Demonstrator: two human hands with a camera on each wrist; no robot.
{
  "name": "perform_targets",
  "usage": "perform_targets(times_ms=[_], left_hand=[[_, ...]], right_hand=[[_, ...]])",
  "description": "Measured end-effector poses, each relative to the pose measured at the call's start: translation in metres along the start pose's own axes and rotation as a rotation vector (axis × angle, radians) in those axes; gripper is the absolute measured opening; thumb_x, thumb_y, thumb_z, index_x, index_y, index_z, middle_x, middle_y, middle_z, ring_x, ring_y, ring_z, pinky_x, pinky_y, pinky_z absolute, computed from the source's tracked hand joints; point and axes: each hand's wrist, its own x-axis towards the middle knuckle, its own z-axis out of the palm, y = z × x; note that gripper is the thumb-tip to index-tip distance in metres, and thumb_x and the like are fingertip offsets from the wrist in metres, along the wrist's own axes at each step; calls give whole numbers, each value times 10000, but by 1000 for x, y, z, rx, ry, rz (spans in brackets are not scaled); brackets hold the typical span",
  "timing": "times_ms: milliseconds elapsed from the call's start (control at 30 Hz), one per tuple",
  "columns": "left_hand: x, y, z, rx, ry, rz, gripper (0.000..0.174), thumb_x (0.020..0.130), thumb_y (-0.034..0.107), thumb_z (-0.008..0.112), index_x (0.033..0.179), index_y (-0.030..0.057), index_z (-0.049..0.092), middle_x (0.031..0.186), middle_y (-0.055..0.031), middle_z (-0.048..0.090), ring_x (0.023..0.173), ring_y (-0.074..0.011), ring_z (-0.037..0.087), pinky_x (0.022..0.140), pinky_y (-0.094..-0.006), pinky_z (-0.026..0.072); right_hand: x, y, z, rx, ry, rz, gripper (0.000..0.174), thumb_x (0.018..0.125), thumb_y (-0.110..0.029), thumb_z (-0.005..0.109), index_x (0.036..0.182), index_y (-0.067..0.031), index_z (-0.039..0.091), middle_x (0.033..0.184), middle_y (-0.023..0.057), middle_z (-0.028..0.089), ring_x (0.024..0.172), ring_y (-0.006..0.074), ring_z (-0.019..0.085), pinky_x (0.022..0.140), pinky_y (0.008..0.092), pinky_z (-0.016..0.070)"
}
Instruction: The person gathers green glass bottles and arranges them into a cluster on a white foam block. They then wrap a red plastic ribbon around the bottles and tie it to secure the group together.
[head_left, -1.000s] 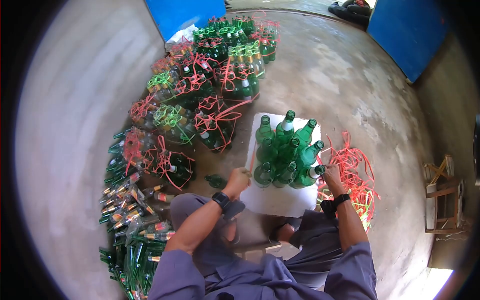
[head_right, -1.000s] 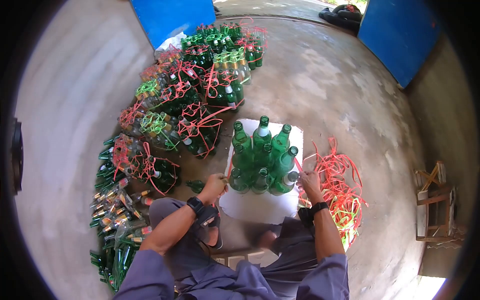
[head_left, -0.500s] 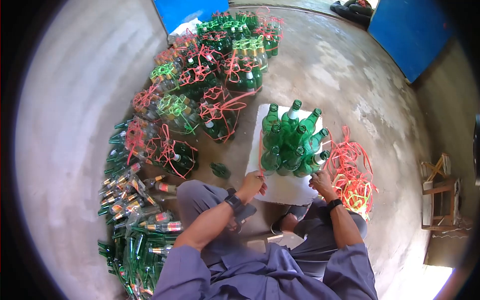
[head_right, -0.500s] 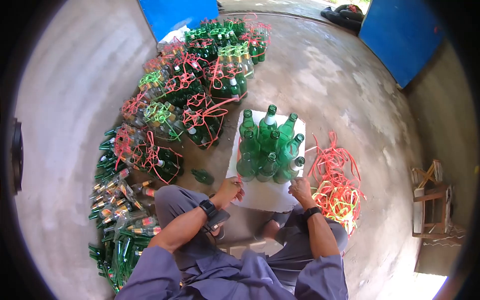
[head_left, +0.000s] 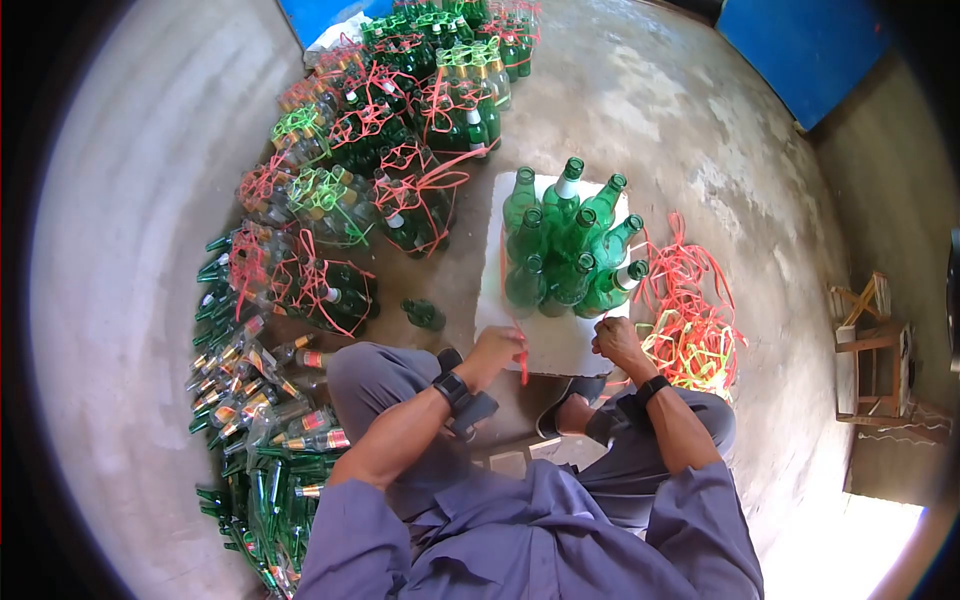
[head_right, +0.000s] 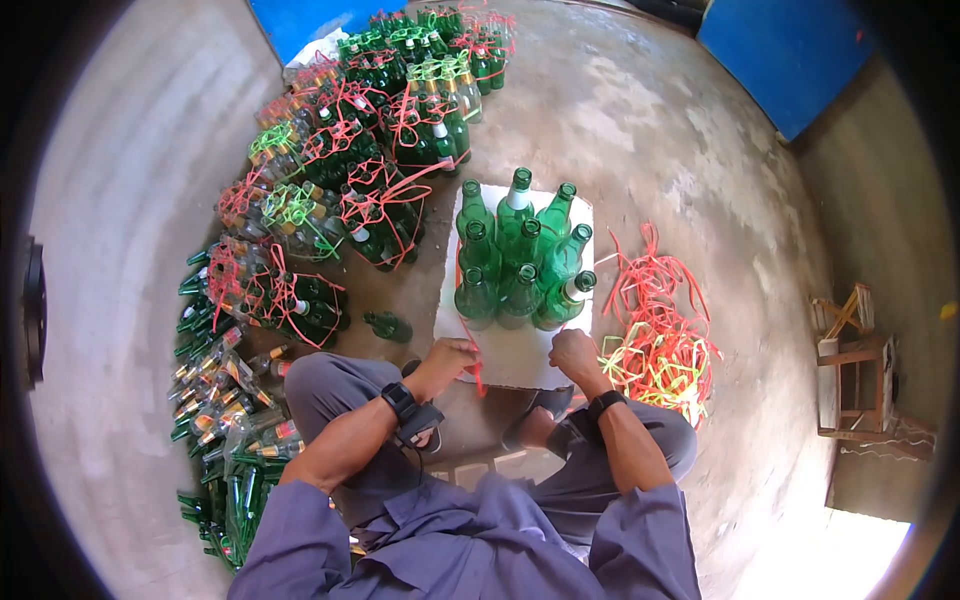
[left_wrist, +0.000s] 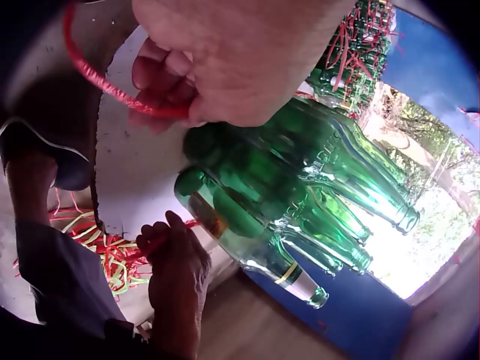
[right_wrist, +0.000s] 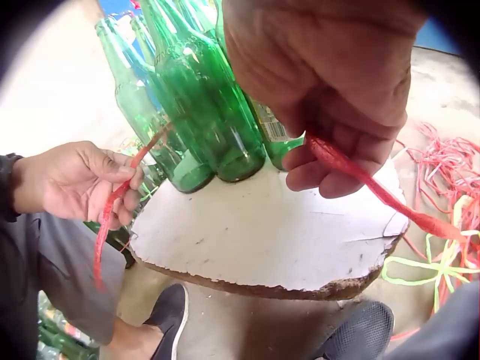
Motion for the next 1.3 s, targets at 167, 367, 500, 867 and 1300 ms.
perform_targets(times_ms=[167,367,500,867,1300], left_hand=[[6,1,2,122,28,25,135,888,145,658,923,20,697,770,-2,643,636,-91,558,554,-236,401],[10,7,9,6,11,-67,105,881,112,648,877,18,695,704,-20,626,525,-86,503,485,-233,370],[8,7,13,-1,24,-100,101,879,114,643,871,26,690,712,-40,653,549,-94,556,480,-233,378],[5,11,19,-53,-6,-101,83,902,120,612,879,43,631,827,-52,671,755,-130,652,655,-276,476],[8,3,25,0,76,-77,64,911,100,603,867,53,609,662,24,509,549,-69,452,509,-248,350]], right_hand=[[-19,-98,-19,359,-107,270,298,983,-166,503,900,70,664,718,126,688,607,189,688,547,305,557],[-37,-103,34,109,-121,-285,266,987,-139,488,956,84,629,734,137,680,647,205,689,602,327,573],[-55,-137,55,247,-180,-212,229,981,-109,469,960,69,613,718,134,665,637,200,673,594,334,561],[-64,-187,61,429,-298,-23,245,958,-133,474,905,58,618,719,125,669,649,203,673,629,338,538],[-59,-185,33,112,-302,62,237,902,-236,577,991,-52,696,820,154,699,663,320,668,607,402,518]])
